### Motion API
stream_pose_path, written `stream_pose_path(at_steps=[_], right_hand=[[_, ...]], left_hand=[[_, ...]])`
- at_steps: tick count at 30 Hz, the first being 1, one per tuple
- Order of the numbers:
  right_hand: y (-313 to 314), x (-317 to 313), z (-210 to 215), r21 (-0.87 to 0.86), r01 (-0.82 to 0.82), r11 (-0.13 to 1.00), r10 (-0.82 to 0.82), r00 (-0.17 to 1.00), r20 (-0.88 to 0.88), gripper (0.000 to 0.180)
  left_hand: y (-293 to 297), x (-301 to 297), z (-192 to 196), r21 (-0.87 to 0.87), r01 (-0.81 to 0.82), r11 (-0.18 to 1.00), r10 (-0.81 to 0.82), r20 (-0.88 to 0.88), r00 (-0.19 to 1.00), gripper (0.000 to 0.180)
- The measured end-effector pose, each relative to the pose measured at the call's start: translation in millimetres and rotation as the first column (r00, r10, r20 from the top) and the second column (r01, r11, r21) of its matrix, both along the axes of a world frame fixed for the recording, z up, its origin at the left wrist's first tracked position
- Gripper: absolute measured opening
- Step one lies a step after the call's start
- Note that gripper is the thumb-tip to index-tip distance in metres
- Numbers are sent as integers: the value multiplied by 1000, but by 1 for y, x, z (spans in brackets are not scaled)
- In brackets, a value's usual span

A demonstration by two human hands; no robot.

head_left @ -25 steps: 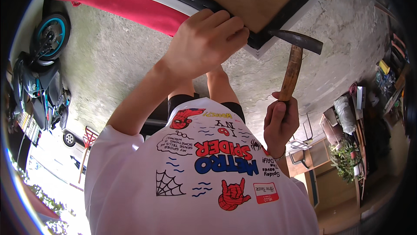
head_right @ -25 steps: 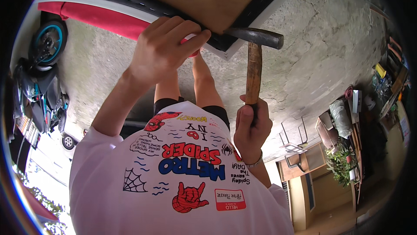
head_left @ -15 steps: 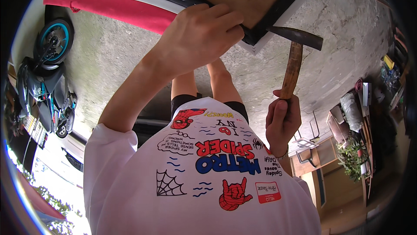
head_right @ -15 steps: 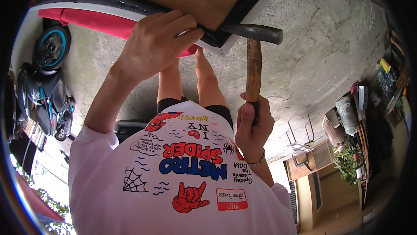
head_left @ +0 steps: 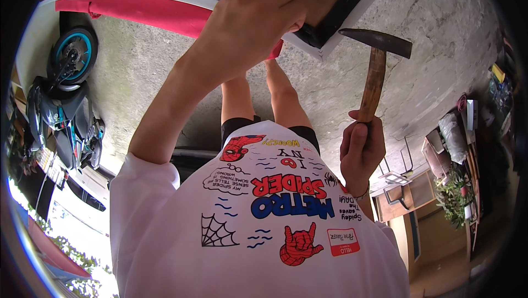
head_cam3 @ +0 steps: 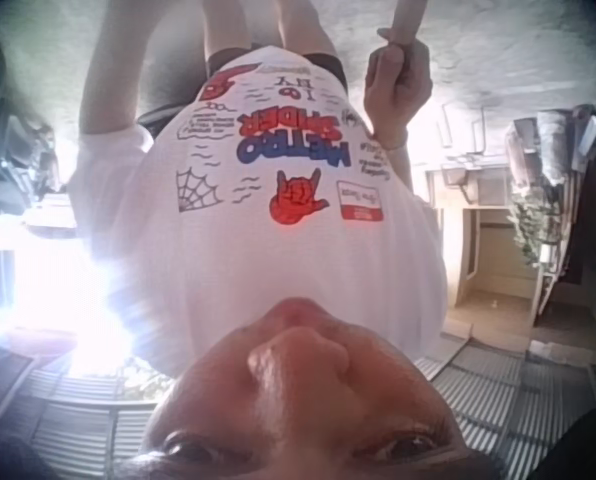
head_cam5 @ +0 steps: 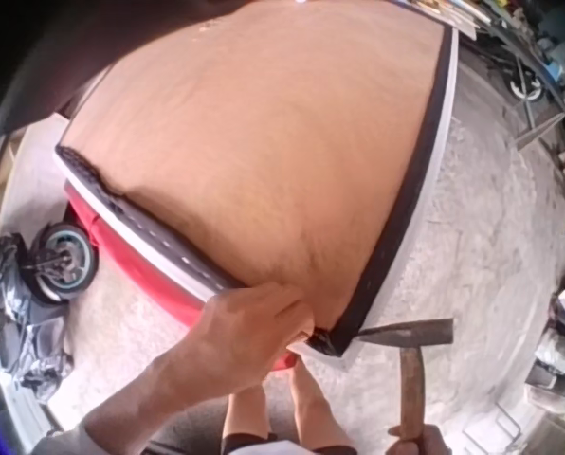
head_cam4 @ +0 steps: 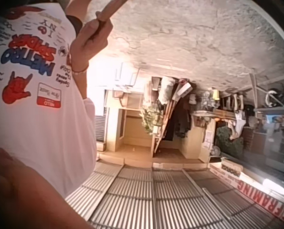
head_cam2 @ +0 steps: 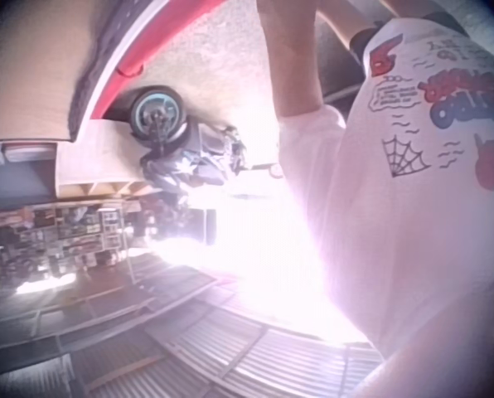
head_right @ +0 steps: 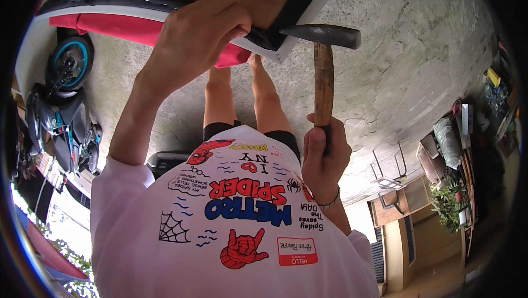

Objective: The person hammers nails into the edge of a large wooden board to attach a black trim strip. They repeatedly pick up nails and use a hammer to secure the trim along the perimeter of the board.

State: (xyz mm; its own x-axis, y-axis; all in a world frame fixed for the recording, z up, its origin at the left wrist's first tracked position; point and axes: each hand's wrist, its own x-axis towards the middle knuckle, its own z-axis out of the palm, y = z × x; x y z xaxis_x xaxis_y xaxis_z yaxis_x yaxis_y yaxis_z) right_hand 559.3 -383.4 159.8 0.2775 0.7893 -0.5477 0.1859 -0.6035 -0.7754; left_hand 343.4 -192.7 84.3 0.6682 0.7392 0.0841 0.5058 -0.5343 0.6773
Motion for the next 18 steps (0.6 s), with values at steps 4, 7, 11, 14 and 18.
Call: stream_pose_path(at_steps=[4,7,11,14,18], right_hand=[[-1,-3,0,-11,27,1000,-27,999,-40,31],[-2,-3,0,-24,32,999,-33,998,-47,30],[-6,0,0,-9,10,1000,-10,1000,-27,29],[-5,0,0,-2,11,1000,-11,999,-39,29],[-5,0,1,-2,11,1000,-11,999,-35,29]], left_hand=[[0,1,-5,-34,-71,997,71,5,997,9],[17,-2,8,-138,-117,983,136,140,981,9],[3,-5,7,65,-47,997,44,45,998,9],[-4,-7,-3,119,-93,988,85,69,994,11],[-6,-6,-6,146,-92,985,85,51,995,13]])
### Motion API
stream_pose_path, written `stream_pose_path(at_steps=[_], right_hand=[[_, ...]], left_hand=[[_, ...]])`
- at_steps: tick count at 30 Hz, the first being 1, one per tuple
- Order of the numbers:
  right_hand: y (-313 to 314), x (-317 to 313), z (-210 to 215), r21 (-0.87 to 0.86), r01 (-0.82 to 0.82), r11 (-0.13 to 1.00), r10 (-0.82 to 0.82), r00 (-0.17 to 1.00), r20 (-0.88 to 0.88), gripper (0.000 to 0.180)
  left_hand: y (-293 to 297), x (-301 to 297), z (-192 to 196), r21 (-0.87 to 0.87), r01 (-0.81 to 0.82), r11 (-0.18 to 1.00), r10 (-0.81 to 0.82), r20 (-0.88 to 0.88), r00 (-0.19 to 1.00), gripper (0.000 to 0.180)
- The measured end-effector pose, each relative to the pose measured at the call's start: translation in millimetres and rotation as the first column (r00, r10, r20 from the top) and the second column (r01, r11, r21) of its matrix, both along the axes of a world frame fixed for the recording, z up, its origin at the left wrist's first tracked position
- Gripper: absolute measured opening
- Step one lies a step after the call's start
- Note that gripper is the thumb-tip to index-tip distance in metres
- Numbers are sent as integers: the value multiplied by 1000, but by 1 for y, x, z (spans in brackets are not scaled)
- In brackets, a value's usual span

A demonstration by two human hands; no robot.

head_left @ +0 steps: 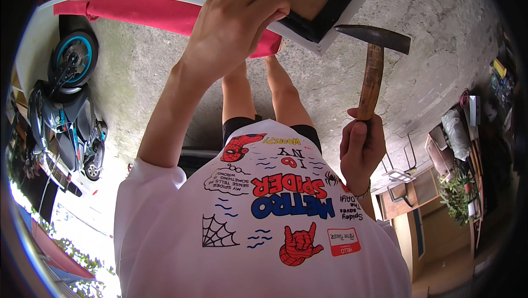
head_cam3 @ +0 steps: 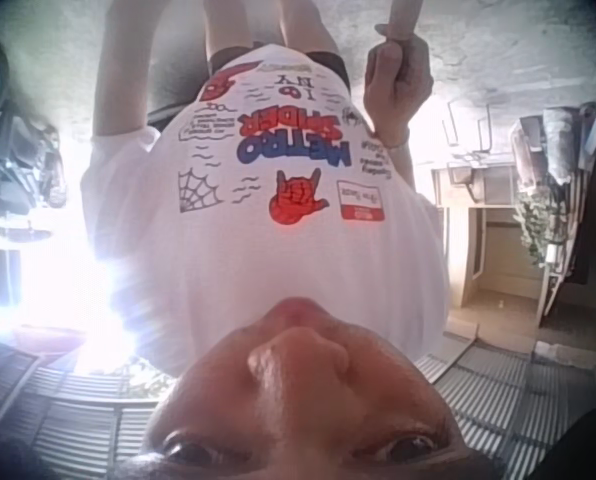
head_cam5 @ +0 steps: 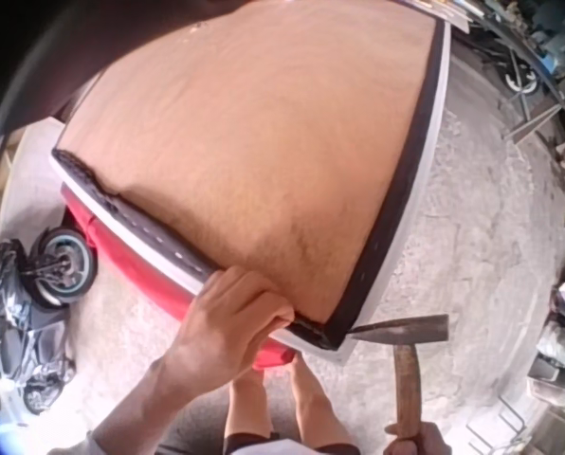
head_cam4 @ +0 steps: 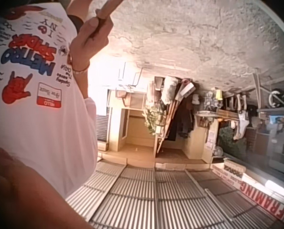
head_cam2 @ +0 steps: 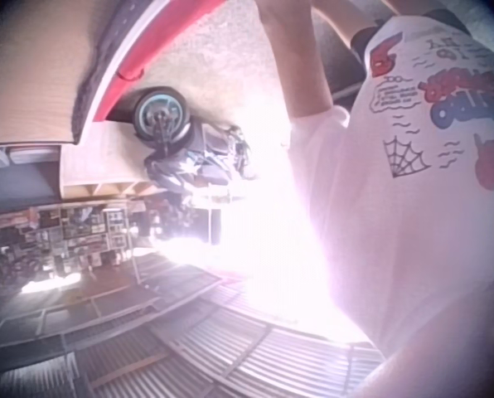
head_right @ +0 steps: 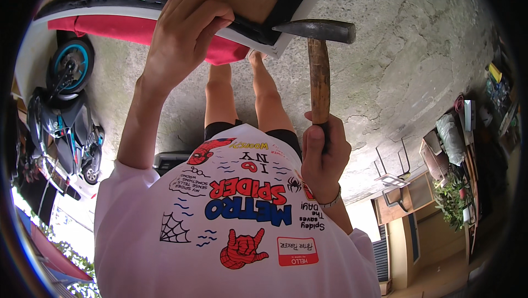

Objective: The person hammers nails into the edge of a large wooden board to attach a black trim strip. They repeatedly pick up nails and use a hammer to secure the trim along the perimeter of the board.

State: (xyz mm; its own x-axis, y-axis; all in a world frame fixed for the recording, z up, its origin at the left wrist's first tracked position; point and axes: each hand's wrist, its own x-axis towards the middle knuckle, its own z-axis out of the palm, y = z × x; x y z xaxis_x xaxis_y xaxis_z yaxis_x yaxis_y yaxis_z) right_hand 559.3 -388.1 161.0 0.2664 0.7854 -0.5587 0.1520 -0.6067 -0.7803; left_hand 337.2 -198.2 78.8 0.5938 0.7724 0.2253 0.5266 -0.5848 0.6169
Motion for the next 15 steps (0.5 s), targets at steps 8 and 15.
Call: stream_pose_path(at_steps=[8,15], right_hand=[[1,-3,-1,23,-11,1000,11,1000,16,30],[1,-5,-1,13,-6,1000,5,1000,6,30]], left_hand=[[-1,-3,-1,4,15,1000,-15,-12,1000,13],[-3,-2,-6,47,5,999,-4,-18,1000,14]])
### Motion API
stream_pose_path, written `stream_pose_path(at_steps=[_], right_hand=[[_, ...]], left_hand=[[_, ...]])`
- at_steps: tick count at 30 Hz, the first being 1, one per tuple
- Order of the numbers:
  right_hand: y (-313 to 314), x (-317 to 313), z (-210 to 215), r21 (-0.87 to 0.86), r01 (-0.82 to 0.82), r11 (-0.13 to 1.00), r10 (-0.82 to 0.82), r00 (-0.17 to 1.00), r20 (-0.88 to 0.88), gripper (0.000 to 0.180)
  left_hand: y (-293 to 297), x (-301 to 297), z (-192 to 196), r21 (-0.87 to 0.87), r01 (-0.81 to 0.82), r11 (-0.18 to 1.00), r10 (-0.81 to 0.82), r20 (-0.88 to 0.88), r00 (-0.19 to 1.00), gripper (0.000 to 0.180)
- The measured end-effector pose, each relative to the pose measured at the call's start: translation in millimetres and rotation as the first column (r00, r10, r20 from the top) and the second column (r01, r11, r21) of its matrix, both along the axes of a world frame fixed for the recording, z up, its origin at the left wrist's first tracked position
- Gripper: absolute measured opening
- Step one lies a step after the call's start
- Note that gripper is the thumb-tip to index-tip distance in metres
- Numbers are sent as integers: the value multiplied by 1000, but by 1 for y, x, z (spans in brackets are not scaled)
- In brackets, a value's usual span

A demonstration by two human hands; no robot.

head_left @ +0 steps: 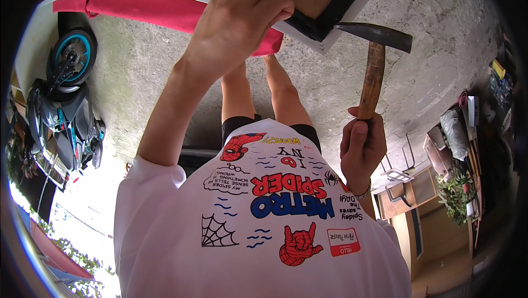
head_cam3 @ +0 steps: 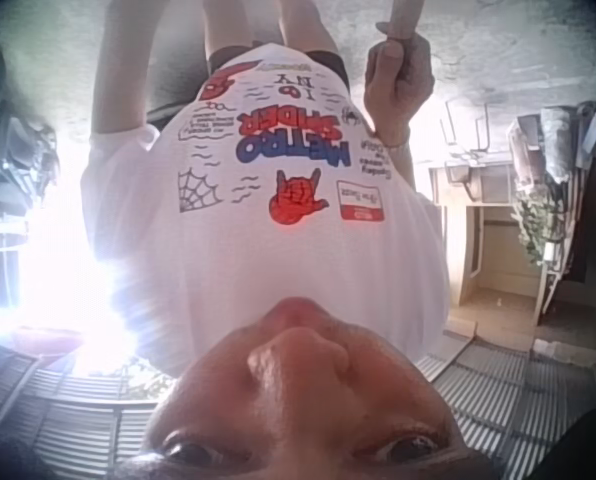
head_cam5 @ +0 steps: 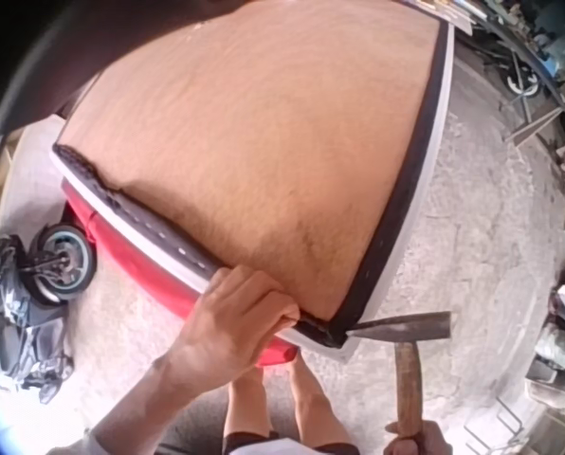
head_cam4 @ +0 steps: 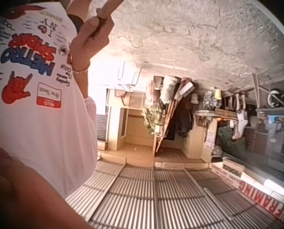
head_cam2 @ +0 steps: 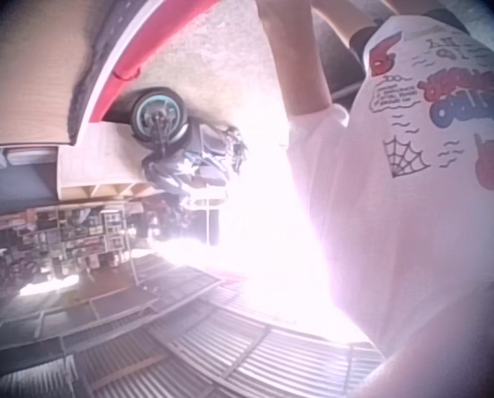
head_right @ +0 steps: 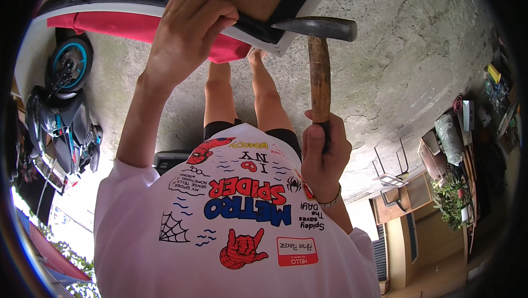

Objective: The person hammers nails into the edge of a large wooden board to attach a black trim strip. They repeatedly pick up nails and use a hammer to secure the trim along the perimeter of the board.

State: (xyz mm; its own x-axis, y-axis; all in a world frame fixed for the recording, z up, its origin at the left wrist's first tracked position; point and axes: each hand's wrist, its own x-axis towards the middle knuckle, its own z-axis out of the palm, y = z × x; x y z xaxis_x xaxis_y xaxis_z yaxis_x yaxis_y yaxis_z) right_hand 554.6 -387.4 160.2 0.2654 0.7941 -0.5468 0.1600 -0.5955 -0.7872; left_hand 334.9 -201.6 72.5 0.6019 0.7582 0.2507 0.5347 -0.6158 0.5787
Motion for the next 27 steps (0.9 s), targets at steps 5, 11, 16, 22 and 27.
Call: stream_pose_path(at_steps=[5,11,16,22,27], right_hand=[[6,2,-1,2,-60,998,60,997,45,26],[15,9,-6,-54,-186,981,192,969,153,22],[21,6,-6,-82,-258,963,269,942,202,23],[29,3,-4,-91,-319,943,332,904,270,24],[34,8,-2,-96,-343,935,356,889,290,24]], left_hand=[[-6,1,-8,13,-54,998,53,35,998,15],[-23,1,-21,15,-189,982,187,88,978,15],[-29,3,-23,-66,-266,962,273,133,953,12],[-26,2,-22,-68,-239,969,247,148,958,12],[-26,3,-18,-78,-240,968,250,148,957,14]])
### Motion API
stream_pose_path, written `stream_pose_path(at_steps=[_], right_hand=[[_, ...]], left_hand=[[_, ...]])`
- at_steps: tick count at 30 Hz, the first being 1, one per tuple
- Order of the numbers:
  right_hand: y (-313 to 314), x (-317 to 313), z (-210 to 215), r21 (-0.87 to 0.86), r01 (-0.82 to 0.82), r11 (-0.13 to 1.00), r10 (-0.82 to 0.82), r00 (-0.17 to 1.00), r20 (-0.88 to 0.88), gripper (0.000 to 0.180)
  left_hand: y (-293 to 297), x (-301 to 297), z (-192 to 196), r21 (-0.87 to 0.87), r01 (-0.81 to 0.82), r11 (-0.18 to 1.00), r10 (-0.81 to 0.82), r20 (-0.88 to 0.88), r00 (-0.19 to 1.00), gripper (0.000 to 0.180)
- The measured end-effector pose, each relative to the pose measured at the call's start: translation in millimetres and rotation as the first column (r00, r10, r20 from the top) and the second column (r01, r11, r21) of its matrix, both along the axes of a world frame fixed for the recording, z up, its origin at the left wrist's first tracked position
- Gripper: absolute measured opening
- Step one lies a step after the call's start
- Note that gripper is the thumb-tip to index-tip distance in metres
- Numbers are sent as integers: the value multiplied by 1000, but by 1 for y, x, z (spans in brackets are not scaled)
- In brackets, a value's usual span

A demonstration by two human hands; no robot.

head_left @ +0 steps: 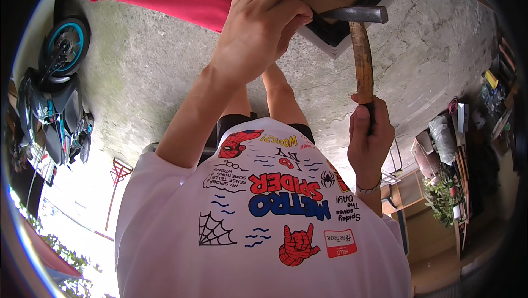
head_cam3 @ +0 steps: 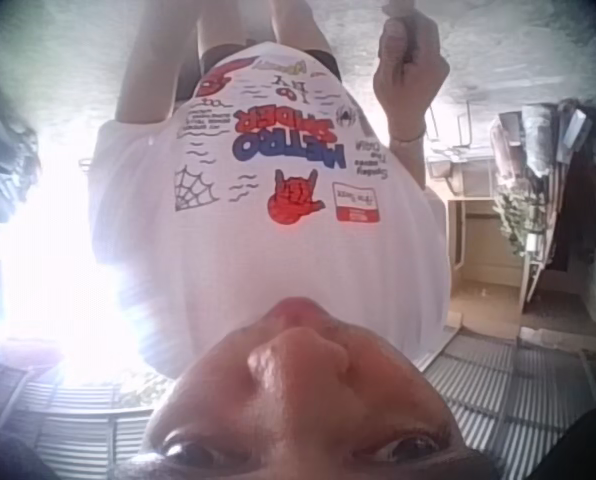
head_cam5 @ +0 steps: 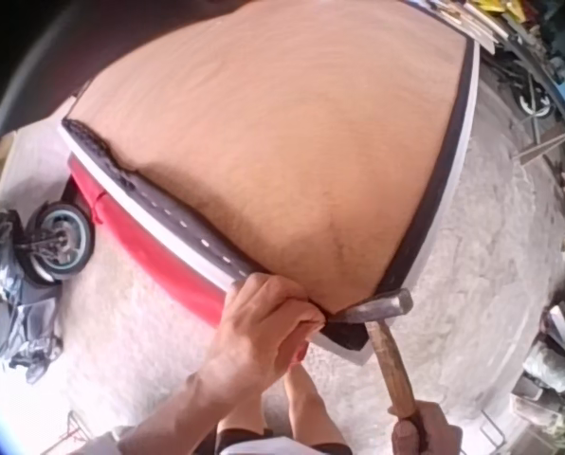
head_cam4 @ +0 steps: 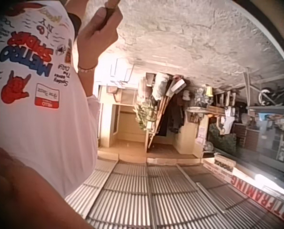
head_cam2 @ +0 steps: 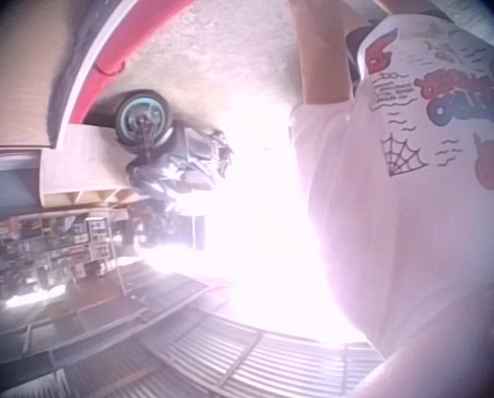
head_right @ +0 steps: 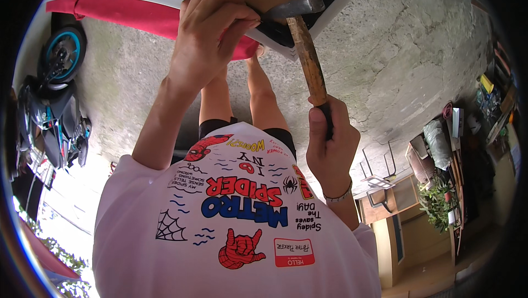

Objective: The person hammers nails into the edge of a large wooden board to attach a black trim strip. They repeatedly pick up nails and use a hammer to secure the trim along the perimeter of the board.

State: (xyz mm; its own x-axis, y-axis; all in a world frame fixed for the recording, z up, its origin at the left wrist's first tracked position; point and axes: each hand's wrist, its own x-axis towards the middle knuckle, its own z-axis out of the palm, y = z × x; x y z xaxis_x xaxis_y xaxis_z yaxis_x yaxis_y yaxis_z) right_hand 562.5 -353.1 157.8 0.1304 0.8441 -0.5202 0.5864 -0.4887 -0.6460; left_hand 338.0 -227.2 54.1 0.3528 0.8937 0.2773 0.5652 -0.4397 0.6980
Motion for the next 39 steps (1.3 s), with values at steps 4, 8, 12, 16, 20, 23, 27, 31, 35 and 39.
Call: stream_pose_path(at_steps=[4,8,12,16,20,23,27,31,35,39], right_hand=[[3,-1,1,-1,-13,1000,13,1000,21,24],[4,-3,8,48,39,998,-39,999,-3,24],[3,-4,3,44,-1,999,-1,999,46,25],[6,-9,14,100,129,987,-126,991,-40,29],[0,-10,4,83,24,996,-27,999,35,27],[1,-8,4,67,34,997,-37,999,38,25],[3,-18,11,115,174,978,-169,984,-49,31],[-1,-12,-2,34,45,998,-46,998,34,33],[5,-20,11,104,208,973,-203,978,-52,31],[1,-14,-1,50,27,998,-31,997,73,31]], left_hand=[[0,-1,-8,48,-21,999,18,77,997,16],[-2,-1,-12,37,-40,999,35,135,990,15],[-3,0,-13,15,-59,998,56,149,987,14],[-4,0,-16,48,-75,996,68,145,987,12],[-5,-1,-18,46,-75,996,67,162,985,13],[-4,0,-19,51,-72,996,62,165,984,15],[-5,-1,-21,54,-75,996,65,170,983,13],[-5,-1,-20,40,-64,997,57,147,987,15],[-5,-2,-21,39,-55,998,48,148,988,14],[-5,-2,-23,38,-49,998,43,162,986,13]])
